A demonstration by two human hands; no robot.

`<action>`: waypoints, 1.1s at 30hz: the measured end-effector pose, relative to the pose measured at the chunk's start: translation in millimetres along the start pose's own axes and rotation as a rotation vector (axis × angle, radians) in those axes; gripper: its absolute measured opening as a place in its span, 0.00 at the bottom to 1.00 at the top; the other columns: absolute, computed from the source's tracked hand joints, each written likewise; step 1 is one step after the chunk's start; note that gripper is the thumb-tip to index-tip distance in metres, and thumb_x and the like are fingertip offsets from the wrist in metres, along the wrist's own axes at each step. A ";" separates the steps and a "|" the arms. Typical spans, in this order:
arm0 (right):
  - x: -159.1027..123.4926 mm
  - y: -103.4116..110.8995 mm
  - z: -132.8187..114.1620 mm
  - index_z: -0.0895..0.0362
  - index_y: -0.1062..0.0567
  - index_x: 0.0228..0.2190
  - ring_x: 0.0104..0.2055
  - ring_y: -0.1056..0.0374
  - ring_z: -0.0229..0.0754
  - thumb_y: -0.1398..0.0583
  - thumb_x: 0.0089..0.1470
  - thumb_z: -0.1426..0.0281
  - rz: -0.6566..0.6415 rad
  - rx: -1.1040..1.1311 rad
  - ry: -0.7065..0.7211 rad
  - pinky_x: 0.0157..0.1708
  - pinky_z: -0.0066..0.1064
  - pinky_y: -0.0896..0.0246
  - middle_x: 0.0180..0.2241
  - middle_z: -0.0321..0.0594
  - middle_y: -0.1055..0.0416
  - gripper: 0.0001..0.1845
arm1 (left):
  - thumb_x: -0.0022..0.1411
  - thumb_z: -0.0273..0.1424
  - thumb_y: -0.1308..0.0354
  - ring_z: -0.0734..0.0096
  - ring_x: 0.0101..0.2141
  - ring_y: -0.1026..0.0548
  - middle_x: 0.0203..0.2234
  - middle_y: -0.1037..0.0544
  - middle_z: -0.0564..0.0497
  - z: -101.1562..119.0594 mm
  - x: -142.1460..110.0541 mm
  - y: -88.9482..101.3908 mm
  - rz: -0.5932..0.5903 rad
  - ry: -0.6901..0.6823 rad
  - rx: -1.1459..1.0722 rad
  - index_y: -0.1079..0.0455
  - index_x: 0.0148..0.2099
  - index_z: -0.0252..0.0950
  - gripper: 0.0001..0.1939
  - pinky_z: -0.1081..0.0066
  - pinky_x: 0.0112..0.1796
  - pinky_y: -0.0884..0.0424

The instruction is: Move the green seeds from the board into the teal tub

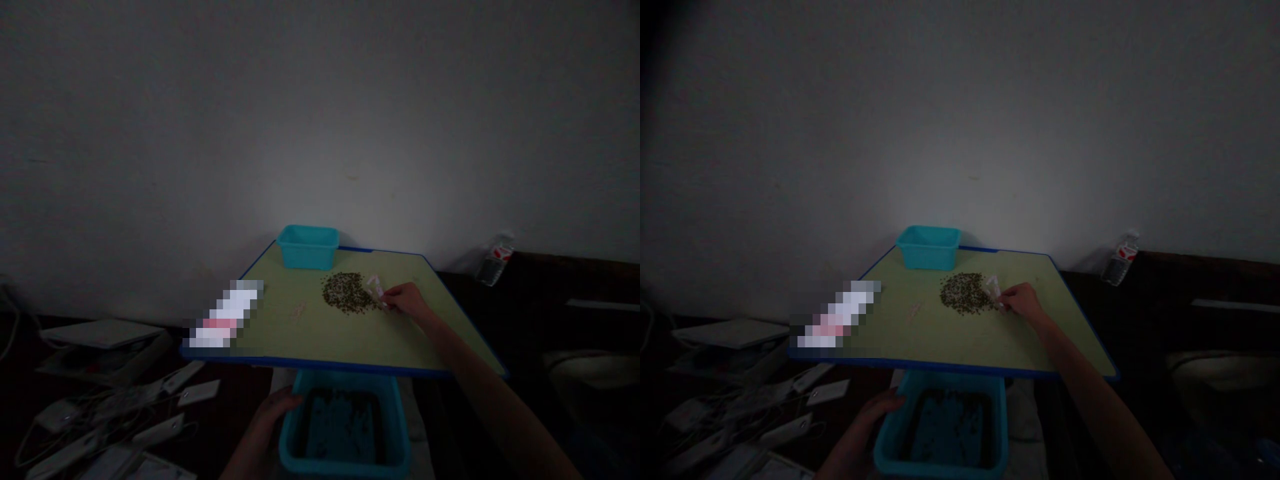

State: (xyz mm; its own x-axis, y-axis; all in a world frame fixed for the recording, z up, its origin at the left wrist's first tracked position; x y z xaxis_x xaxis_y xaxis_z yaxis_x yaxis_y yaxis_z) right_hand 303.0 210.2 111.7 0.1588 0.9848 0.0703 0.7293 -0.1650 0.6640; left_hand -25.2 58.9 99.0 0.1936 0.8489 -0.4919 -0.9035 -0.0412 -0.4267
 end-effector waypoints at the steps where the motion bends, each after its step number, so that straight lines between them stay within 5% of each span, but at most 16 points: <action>1: -0.5 -0.8 -1.1 0.62 0.21 0.29 0.17 0.38 0.33 0.40 0.42 0.64 -0.004 0.009 0.015 0.17 0.22 0.46 0.19 0.41 0.27 0.15 | 0.43 0.30 0.41 0.57 0.29 0.23 0.24 0.19 0.51 0.3 -0.8 -0.5 -0.003 -0.013 -0.005 0.27 0.28 0.37 0.07 0.63 0.31 0.30; 23: 2.4 -9.5 -30.2 0.60 0.21 0.30 0.20 0.37 0.35 0.41 0.43 0.64 -0.015 -0.046 0.284 0.20 0.24 0.47 0.21 0.37 0.27 0.15 | 0.47 0.32 0.44 0.58 0.27 0.24 0.22 0.20 0.49 -8.3 14.7 12.5 -0.159 -0.032 0.055 0.26 0.34 0.34 0.11 0.64 0.30 0.31; 33: -5.6 -12.8 -21.2 0.60 0.21 0.32 0.20 0.39 0.34 0.42 0.44 0.61 0.016 -0.003 0.316 0.19 0.24 0.50 0.21 0.36 0.28 0.17 | 0.45 0.31 0.42 0.56 0.30 0.23 0.25 0.19 0.48 -5.5 10.8 9.5 -0.092 -0.016 0.018 0.26 0.33 0.36 0.10 0.60 0.35 0.31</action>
State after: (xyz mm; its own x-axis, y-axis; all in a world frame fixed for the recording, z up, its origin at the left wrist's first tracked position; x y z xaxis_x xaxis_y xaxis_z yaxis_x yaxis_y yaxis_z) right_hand 278.7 208.0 118.5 -0.0444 0.9502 0.3084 0.7265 -0.1812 0.6629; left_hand -29.6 64.7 85.4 0.2703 0.8569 -0.4389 -0.8890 0.0471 -0.4555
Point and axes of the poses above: each hand's wrist, its own x-axis towards the middle knuckle, its own y-axis out of the back of the hand, z = x × y, the point moved 1 cm from there along x, towards the middle knuckle
